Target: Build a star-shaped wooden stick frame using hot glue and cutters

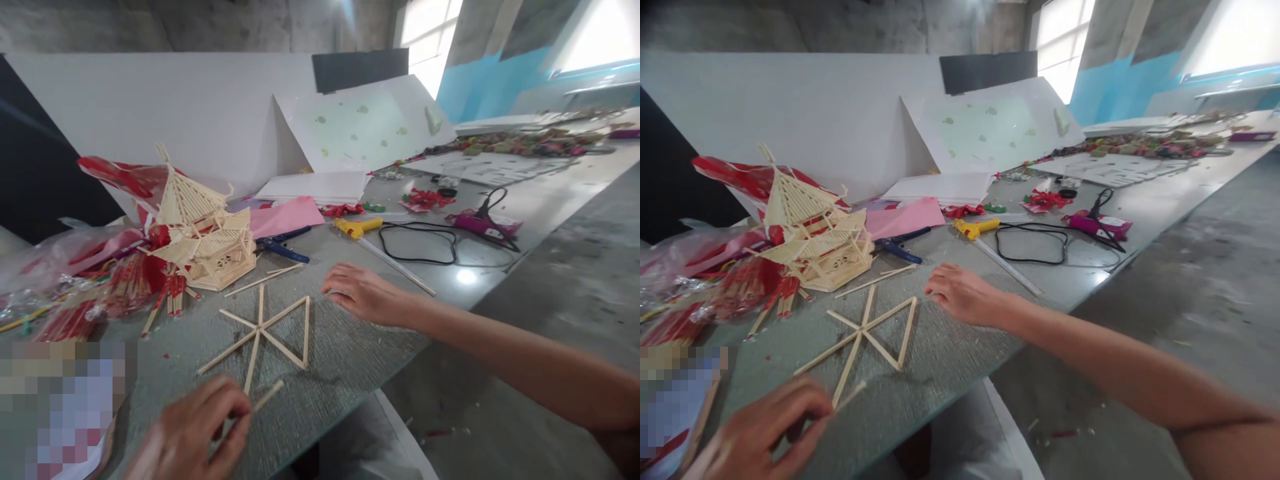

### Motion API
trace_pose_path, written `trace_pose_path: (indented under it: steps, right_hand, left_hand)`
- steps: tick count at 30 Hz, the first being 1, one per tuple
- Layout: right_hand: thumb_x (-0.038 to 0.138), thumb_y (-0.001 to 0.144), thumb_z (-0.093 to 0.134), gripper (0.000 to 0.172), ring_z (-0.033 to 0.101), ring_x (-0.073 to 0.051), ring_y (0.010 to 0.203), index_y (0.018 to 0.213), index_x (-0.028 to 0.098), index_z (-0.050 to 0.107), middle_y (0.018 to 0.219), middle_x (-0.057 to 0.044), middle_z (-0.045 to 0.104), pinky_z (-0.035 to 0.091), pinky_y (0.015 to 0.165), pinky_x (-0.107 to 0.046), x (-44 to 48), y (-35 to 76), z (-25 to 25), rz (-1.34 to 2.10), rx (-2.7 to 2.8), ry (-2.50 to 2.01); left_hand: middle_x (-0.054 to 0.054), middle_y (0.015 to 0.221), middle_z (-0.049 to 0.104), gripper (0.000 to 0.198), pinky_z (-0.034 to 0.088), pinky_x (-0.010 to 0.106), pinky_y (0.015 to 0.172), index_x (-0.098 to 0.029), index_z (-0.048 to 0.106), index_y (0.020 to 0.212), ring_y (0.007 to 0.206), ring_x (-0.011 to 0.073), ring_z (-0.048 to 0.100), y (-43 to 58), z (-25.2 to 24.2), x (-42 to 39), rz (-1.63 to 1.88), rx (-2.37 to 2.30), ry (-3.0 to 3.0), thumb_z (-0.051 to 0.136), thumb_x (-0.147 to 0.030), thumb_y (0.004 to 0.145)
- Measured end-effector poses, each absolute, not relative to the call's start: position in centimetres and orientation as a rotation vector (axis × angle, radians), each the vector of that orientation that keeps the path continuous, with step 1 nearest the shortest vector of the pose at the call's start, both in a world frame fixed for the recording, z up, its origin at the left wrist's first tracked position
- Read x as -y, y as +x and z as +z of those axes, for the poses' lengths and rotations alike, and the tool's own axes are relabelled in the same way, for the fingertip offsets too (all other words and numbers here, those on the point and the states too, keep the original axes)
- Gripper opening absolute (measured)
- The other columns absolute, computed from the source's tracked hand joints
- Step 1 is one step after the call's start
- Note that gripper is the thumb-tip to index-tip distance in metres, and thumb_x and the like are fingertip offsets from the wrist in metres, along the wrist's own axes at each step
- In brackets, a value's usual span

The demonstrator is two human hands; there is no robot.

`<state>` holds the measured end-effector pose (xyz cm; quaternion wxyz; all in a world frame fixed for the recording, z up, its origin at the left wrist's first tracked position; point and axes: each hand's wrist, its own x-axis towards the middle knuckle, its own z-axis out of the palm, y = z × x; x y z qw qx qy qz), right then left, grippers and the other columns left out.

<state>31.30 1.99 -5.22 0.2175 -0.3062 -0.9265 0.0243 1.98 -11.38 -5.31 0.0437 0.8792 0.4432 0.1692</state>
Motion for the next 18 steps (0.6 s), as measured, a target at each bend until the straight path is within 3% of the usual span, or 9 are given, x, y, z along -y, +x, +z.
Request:
trace_pose_path:
  steps: [4, 18]
  right_hand:
    - [0.014, 0.084, 0.055, 0.024, 0.054, -0.02, 0.101, 0.107, 0.012, 0.062, 0.106, -0.01, 0.062, 0.041, 0.094, -0.037, -3.5, 29.8, -5.6, 0.132, 2.689, -0.789]
    - [0.008, 0.082, 0.05, 0.027, 0.056, -0.019, 0.099, 0.106, 0.012, 0.061, 0.102, -0.01, 0.063, 0.043, 0.092, -0.034, -3.1, 28.4, -6.2, 0.281, 2.68, -0.716]
  left_hand:
    - [-0.005, 0.066, 0.057, 0.02, 0.042, 0.018, 0.051, -0.022, 0.053, 0.073, 0.053, 0.0088, 0.055, 1.6, -4.3, 10.7, 0.523, -1.603, 2.526, 0.044, -0.029, 0.089]
    - [-0.002, 0.071, 0.06, 0.018, 0.04, 0.027, 0.062, -0.021, 0.049, 0.079, 0.064, 0.0146, 0.058, 0.1, -6.5, 7.1, 0.374, -1.796, 2.378, 0.036, -0.028, 0.089]
